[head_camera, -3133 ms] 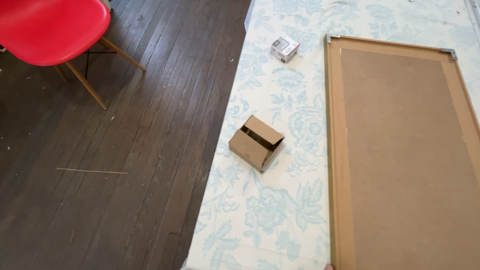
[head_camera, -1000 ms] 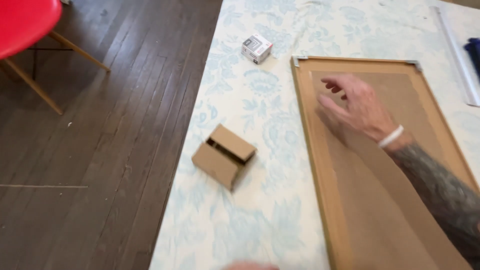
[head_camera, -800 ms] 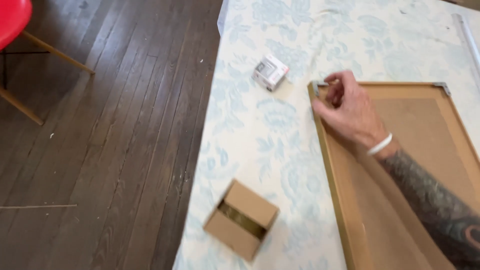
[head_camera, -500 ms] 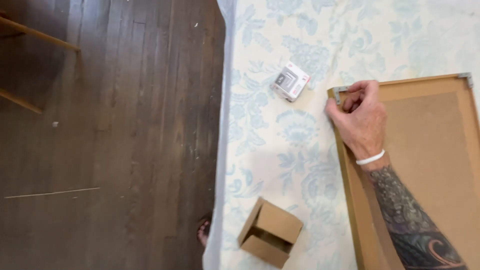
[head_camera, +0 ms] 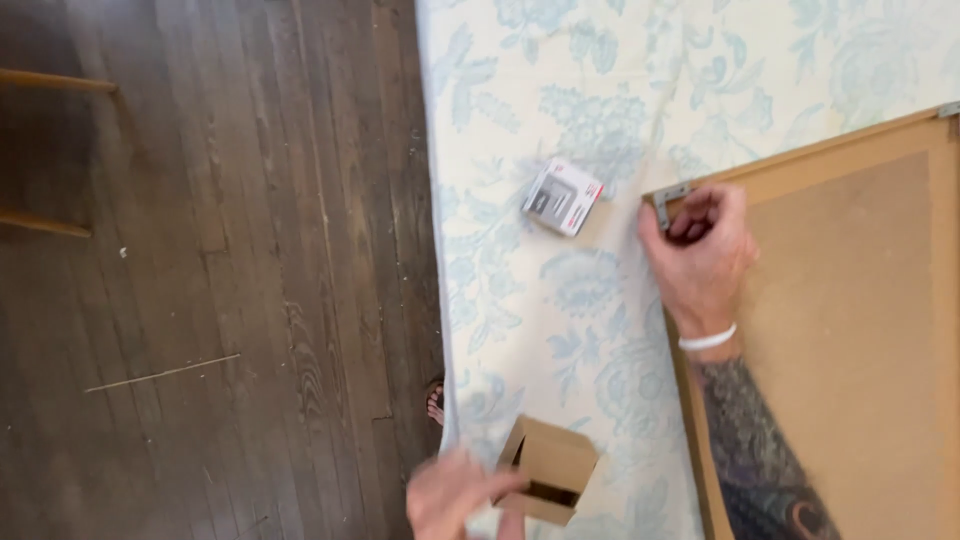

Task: The person uses a cordless drill to attach metal corner brackets to a wooden frame. They position the brackets at the corners and drive screws into the wood to secure them.

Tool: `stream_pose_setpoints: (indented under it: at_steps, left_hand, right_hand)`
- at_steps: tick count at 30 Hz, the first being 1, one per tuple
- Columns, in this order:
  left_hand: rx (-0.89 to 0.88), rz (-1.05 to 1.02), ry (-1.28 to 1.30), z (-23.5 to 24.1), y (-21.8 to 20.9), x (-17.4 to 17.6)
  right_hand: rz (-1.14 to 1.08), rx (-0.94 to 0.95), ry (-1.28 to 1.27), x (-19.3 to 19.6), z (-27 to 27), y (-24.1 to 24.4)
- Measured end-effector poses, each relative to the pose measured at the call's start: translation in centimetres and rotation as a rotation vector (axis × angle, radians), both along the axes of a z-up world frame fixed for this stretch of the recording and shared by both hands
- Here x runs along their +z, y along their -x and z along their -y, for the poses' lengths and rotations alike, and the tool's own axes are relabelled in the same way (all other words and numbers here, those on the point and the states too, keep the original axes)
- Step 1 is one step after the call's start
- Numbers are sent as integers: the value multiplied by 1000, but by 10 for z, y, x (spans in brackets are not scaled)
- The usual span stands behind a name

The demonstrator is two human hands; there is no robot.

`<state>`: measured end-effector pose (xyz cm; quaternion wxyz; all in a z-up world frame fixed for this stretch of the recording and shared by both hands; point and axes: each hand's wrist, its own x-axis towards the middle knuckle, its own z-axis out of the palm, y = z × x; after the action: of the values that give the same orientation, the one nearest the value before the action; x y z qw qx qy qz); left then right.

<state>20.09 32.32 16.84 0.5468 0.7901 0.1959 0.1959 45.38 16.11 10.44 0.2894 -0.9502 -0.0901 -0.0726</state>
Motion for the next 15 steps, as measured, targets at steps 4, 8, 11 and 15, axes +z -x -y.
stream_pose_setpoints:
  at_steps: [4,8,11,15]
  left_hand:
    - [-228,207,74,-13,-113,-37]
    - [-312,124,-45,10,-152,-80]
    - [-346,95,-135,12,-162,-88]
    - [-383,77,-178,9,-165,-89]
  right_hand:
    - [29,-3,34,-12,2,-3]
    - [-10,-160,76,-13,-7,-1]
    - [-58,-205,14,-14,-13,-6]
    - [-111,-261,-65,-23,-12,-3]
